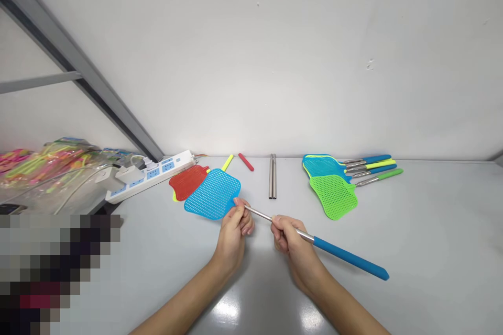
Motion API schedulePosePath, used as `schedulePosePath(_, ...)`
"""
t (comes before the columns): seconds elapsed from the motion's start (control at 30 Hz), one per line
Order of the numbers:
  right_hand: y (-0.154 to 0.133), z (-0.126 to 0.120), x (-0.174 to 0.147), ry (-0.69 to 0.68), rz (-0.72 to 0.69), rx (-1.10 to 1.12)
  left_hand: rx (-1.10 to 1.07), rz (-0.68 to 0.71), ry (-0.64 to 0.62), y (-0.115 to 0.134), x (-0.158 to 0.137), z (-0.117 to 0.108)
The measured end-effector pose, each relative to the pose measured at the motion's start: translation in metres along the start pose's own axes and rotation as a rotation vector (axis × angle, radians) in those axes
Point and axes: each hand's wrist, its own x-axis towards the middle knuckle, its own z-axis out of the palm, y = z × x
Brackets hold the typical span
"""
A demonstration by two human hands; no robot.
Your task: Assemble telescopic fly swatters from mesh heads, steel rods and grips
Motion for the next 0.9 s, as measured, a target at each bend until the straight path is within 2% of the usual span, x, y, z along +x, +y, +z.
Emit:
schedulePosePath(0.47, -0.008, -0.010, 0.002, -0.019, -0.052, -0.004, -0.009, 0.106, 0.065, 0.015, 0.011, -0.006)
schedulePosePath(0.9, -0.013, -0.019, 0.005, -0.043, -0.066, 0.023, -0.039, 0.223, 0.074, 0.023, 0.019, -0.013)
